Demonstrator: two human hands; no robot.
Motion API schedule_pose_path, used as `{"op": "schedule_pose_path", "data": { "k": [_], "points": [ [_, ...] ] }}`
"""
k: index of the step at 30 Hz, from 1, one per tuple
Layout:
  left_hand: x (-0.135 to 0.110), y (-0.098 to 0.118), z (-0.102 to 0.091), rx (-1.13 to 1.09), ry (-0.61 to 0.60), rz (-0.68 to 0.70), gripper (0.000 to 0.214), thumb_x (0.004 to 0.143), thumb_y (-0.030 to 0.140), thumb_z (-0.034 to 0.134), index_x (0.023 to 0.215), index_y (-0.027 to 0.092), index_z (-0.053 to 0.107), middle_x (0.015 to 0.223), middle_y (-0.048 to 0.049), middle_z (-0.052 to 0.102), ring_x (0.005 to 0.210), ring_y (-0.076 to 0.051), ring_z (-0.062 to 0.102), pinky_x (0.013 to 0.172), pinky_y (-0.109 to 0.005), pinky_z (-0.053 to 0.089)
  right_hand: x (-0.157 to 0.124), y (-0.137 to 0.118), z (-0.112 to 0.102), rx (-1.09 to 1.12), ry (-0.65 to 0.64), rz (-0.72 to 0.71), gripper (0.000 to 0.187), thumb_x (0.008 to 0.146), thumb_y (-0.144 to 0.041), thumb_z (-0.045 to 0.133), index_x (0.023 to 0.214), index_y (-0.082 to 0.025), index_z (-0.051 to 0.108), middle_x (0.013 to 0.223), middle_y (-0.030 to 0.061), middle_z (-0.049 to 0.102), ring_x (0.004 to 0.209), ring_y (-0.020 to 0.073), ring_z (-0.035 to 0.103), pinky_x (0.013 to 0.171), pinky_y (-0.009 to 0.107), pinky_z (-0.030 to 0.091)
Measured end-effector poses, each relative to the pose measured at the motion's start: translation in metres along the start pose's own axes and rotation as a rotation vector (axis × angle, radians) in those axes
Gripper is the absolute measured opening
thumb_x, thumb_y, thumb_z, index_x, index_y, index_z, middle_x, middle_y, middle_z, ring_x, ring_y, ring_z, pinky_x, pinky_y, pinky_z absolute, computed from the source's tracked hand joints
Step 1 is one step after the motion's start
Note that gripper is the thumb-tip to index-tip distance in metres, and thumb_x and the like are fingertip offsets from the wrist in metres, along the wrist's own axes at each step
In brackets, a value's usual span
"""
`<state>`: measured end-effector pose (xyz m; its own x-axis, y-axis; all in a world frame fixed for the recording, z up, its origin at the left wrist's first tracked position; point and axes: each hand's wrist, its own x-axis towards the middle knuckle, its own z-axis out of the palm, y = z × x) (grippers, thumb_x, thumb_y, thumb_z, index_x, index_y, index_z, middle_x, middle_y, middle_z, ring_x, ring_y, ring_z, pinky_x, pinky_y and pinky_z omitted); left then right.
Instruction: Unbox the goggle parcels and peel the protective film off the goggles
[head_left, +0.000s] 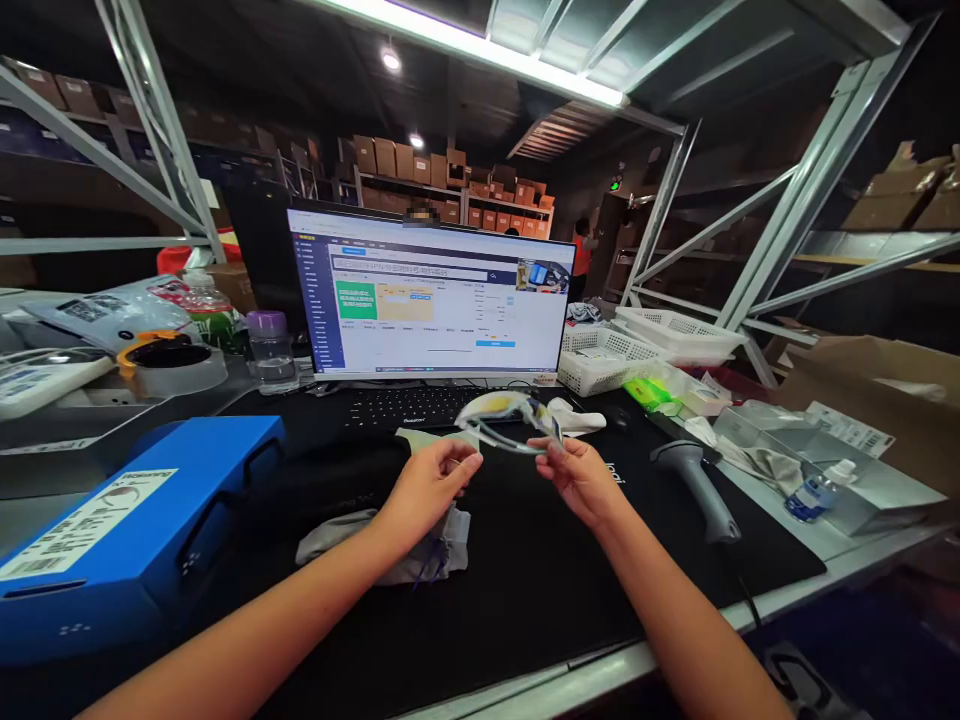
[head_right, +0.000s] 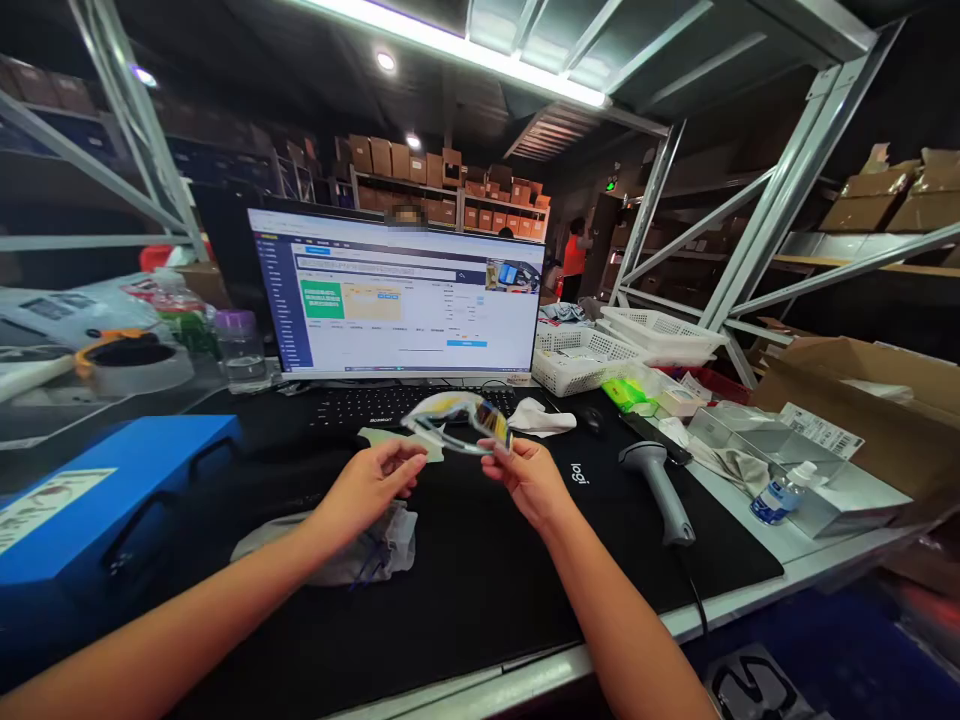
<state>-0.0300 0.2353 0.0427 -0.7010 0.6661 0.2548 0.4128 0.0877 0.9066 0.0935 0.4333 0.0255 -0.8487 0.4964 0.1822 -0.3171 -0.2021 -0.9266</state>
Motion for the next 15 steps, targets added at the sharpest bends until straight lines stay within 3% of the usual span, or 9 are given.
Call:
{"op": "schedule_pose_path", "data": {
  "k": [4,7,9,12,15],
  "points": [
    [-0.025,0.018,0.007,0.417,0.054,0.082,0.025,0.078,0.045,0.066,0.083,0.023,0.057,0.082,-0.0011,0.057,0.071,-0.019,0.054,0.067,-0.033,0.044,0.009,-0.011,-0.015,0.053,0.074,-0.056,0.038,0.062,-0.045,0.091,0.083,-0.015,0.079,0.083,0.0058,0.075,0.074,0.0147,0.070,0.073,0.026,0.059],
    [-0.044,0.034,0.021,0.916,-0.041,0.118,0.019,0.078,0.034,0.068,0.089,0.021,0.061,0.106,-0.0099,0.058,0.098,-0.029,0.056,0.077,-0.037,0.044,0.012,-0.014,-0.022,0.053,0.067,-0.071,0.038,0.061,-0.045,0.091,0.079,-0.015,0.078,0.082,0.0054,0.075,0.078,0.0166,0.071,0.078,0.029,0.059],
    [-0.051,0.038,0.028,1.178,-0.107,0.078,0.014,0.080,0.020,0.063,0.095,0.017,0.064,0.112,-0.0148,0.058,0.105,-0.033,0.056,0.074,-0.038,0.045,0.012,-0.012,-0.023,0.037,0.026,-0.051,0.039,0.060,-0.046,0.091,0.077,-0.014,0.077,0.080,0.0055,0.075,0.078,0.0173,0.072,0.079,0.030,0.058],
    [-0.058,0.035,0.025,1.260,-0.140,-0.023,0.016,0.083,0.007,0.053,0.090,0.015,0.065,0.103,-0.0132,0.062,0.089,-0.030,0.063,0.063,-0.034,0.043,0.008,-0.010,-0.018,0.004,-0.089,0.012,0.042,0.057,-0.047,0.092,0.074,-0.012,0.077,0.072,0.0055,0.074,0.070,0.0170,0.071,0.075,0.030,0.058],
    [-0.072,0.028,0.010,1.271,-0.094,-0.112,0.016,0.091,0.016,0.049,0.087,0.018,0.064,0.095,-0.0092,0.064,0.080,-0.027,0.066,0.062,-0.033,0.041,0.003,-0.014,-0.013,-0.016,-0.230,0.073,0.045,0.055,-0.047,0.093,0.076,-0.011,0.078,0.068,0.0057,0.073,0.065,0.0163,0.070,0.072,0.031,0.058]
  ]
}}
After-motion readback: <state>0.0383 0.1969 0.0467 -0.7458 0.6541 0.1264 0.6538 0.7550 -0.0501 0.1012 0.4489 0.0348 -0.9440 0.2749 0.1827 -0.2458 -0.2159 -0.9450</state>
